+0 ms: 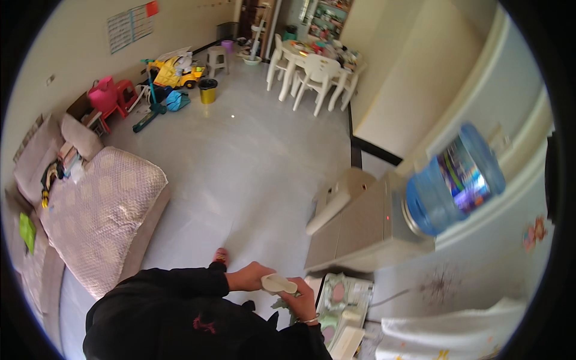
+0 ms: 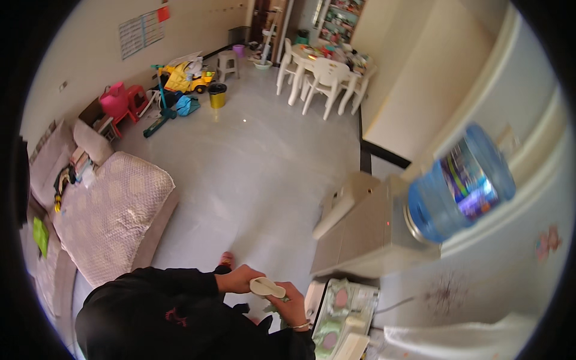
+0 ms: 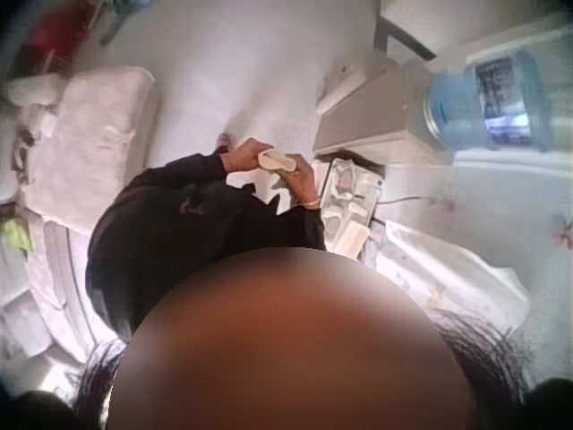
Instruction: The person assembles a black metal rack by hand, attaching and tightening multiple fasteners on the frame while sitting on the floor. The person then stands, walks into the living room, and picks up a small cup from a low table.
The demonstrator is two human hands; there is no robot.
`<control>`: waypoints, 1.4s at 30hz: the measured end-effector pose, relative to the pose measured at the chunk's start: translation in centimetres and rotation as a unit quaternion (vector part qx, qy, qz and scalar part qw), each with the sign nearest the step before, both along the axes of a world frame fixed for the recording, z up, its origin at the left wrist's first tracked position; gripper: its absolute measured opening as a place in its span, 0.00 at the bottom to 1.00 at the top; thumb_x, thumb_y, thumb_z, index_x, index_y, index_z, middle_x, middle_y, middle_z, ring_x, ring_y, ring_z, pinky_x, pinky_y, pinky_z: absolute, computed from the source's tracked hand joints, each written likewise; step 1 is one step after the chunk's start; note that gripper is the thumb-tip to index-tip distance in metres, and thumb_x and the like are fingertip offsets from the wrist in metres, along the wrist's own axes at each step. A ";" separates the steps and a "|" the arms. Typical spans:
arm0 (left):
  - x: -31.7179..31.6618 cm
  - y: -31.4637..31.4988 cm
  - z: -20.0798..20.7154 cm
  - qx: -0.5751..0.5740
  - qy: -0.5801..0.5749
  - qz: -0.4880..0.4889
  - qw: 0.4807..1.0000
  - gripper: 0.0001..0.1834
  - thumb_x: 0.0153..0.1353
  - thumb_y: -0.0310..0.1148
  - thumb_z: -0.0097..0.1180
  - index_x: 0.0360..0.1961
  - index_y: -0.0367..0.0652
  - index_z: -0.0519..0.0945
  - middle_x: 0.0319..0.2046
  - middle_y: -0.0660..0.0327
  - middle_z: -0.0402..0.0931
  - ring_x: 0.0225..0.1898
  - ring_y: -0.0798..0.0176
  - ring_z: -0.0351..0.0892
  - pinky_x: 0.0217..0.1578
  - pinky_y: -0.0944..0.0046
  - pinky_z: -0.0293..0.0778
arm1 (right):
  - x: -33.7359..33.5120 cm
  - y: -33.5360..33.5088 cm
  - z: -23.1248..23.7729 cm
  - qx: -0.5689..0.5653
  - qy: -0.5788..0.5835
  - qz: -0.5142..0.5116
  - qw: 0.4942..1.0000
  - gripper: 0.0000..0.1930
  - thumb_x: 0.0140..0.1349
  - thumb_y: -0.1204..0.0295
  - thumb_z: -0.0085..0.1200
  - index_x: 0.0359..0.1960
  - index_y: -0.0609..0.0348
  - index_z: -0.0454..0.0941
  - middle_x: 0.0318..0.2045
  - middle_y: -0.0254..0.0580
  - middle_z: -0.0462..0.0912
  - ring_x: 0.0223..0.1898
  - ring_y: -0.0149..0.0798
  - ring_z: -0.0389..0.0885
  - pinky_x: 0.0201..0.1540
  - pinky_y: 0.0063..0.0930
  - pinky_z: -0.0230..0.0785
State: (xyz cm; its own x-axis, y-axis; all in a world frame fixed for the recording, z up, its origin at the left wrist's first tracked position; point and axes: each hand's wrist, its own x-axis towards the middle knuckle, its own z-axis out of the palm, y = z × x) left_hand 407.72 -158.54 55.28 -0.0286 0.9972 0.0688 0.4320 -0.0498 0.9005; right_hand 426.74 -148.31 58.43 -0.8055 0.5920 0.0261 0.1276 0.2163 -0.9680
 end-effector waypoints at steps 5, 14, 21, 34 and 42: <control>-10.6 1.0 0.6 -0.068 -0.105 0.089 0.988 0.12 0.59 0.33 0.59 0.45 0.43 0.79 0.34 0.53 0.82 0.36 0.53 0.83 0.38 0.60 0.76 | -13.7 2.9 0.4 0.009 -0.014 0.014 1.000 0.11 0.57 0.74 0.62 0.41 0.63 0.82 0.34 0.38 0.84 0.36 0.30 0.80 0.41 0.25 0.73; -30.1 5.2 4.2 0.050 -0.041 0.137 0.989 0.18 0.60 0.34 0.56 0.51 0.42 0.76 0.27 0.50 0.80 0.28 0.46 0.80 0.29 0.59 0.75 | -33.4 8.3 4.5 0.022 -0.033 0.009 0.999 0.11 0.64 0.73 0.54 0.47 0.61 0.80 0.32 0.43 0.83 0.34 0.33 0.81 0.39 0.25 0.73; -36.5 10.6 3.9 -0.006 -0.271 0.182 0.945 0.15 0.65 0.29 0.50 0.52 0.40 0.77 0.39 0.60 0.81 0.38 0.70 0.77 0.40 0.68 0.74 | -42.0 15.1 5.0 0.098 0.001 0.061 0.993 0.15 0.60 0.78 0.52 0.49 0.56 0.81 0.24 0.41 0.75 0.25 0.38 0.74 0.31 0.27 0.67; -47.0 23.7 5.2 -0.076 -0.619 0.271 0.733 0.39 0.69 0.63 0.28 0.60 0.37 0.68 0.55 0.52 0.72 0.55 0.55 0.73 0.53 0.57 0.72 | -58.8 34.0 1.9 0.199 0.154 0.307 0.918 0.26 0.48 0.86 0.47 0.46 0.42 0.83 0.30 0.36 0.78 0.30 0.40 0.78 0.31 0.30 0.72; -55.5 26.1 1.7 -0.069 -0.606 0.387 0.692 0.19 0.68 0.40 0.52 0.50 0.35 0.75 0.43 0.60 0.77 0.40 0.68 0.76 0.42 0.69 0.74 | -70.7 37.0 -1.3 0.187 0.129 0.391 0.892 0.24 0.50 0.84 0.49 0.46 0.41 0.82 0.39 0.36 0.77 0.35 0.42 0.80 0.34 0.32 0.74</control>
State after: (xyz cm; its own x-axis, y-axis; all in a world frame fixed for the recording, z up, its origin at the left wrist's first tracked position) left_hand 352.20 -132.46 57.01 -0.5106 0.6463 -0.5671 -0.7949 -0.1033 0.5979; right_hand 356.03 -111.29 57.17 -0.9066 -0.2372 0.3490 -0.4211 0.4553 -0.7845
